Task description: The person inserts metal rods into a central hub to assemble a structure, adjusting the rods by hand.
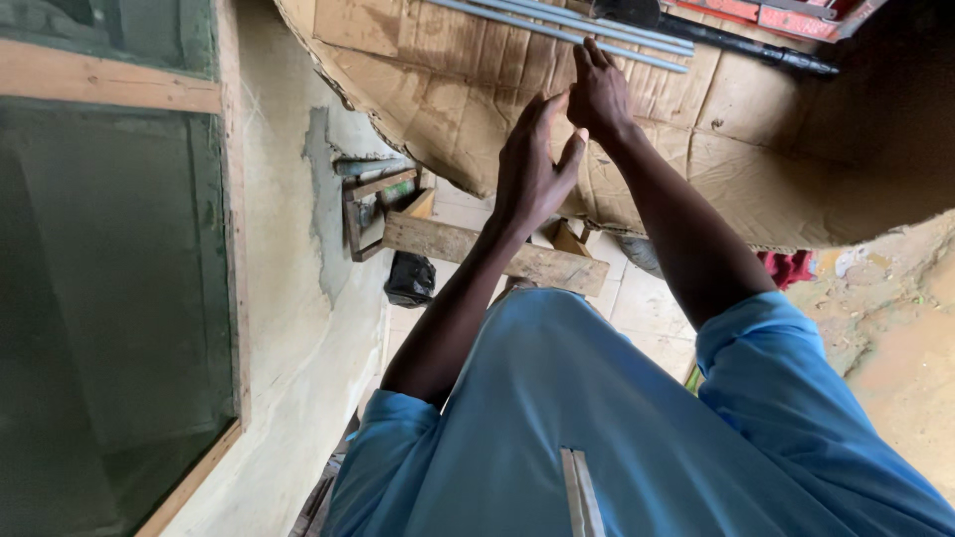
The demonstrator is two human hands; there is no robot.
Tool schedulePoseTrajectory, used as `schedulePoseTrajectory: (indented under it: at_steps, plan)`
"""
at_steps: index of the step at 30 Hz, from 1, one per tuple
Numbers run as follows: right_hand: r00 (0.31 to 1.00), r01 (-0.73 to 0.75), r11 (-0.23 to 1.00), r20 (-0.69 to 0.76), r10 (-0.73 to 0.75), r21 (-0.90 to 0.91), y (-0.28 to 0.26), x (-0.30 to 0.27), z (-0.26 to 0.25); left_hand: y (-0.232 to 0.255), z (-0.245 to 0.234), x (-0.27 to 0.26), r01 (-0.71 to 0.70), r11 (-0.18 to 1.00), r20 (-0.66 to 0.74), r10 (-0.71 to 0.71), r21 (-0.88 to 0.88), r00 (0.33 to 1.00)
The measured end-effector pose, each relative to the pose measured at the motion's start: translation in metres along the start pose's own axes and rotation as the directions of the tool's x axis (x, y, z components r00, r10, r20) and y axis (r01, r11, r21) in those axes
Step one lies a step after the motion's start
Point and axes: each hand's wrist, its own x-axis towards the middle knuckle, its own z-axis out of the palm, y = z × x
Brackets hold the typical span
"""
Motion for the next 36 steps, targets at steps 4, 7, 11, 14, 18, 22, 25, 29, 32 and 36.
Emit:
schedulePoseTrajectory:
  at_steps: [4, 7, 11, 14, 18, 22, 25, 29, 32, 36]
  plan:
    - [0.997, -0.064, 0.997, 0.042, 0.066, -0.052, 0.009, 0.014, 0.019, -0.006, -0.003, 0.004, 0.002, 1.000, 0.010, -0.002, 0.020, 1.000]
    - [0.995, -0.076, 0.995, 0.053, 0.079, -0.062, -0.001, 0.012, 0.011, -0.009, -0.005, 0.003, -0.025, 1.000, -0.017, 0.025, 0.004, 1.000]
    - [0.987, -0.140, 0.986, 0.072, 0.146, -0.088, -0.009, 0.008, 0.005, -0.013, -0.005, 0.004, 0.026, 1.000, 0.000, -0.026, -0.017, 1.000]
    - [0.993, -0.041, 0.962, -0.119, 0.009, -0.269, -0.004, 0.014, 0.017, -0.014, -0.002, 0.003, -0.056, 0.998, -0.047, 0.055, -0.017, 0.997]
    - [0.995, -0.101, 0.985, -0.001, 0.102, -0.143, -0.002, 0.009, 0.019, -0.012, -0.004, 0.003, -0.005, 0.999, -0.028, 0.004, -0.040, 1.000]
    - [0.999, -0.014, 0.966, -0.039, 0.004, -0.259, -0.010, 0.008, 0.015, -0.011, -0.009, 0.004, 0.011, 1.000, -0.035, -0.012, -0.021, 0.999]
    - [1.000, 0.002, 0.953, -0.027, -0.010, -0.302, -0.015, 0.007, 0.011, -0.009, -0.012, 0.003, 0.021, 0.997, -0.040, -0.024, -0.070, 0.999]
    - [0.996, 0.036, 0.963, -0.069, -0.057, -0.267, -0.011, 0.005, 0.013, -0.007, -0.015, 0.001, 0.084, 0.987, -0.025, -0.089, -0.137, 0.996]
    - [0.995, -0.101, 0.994, 0.019, 0.101, -0.034, -0.013, -0.002, 0.007, -0.006, -0.014, 0.002, 0.031, 0.987, -0.060, -0.041, -0.158, 0.997]
    - [0.998, -0.041, 0.996, -0.041, 0.044, 0.074, -0.036, -0.028, -0.033, -0.003, -0.011, 0.001, 0.056, 0.981, -0.075, -0.071, -0.186, 0.995]
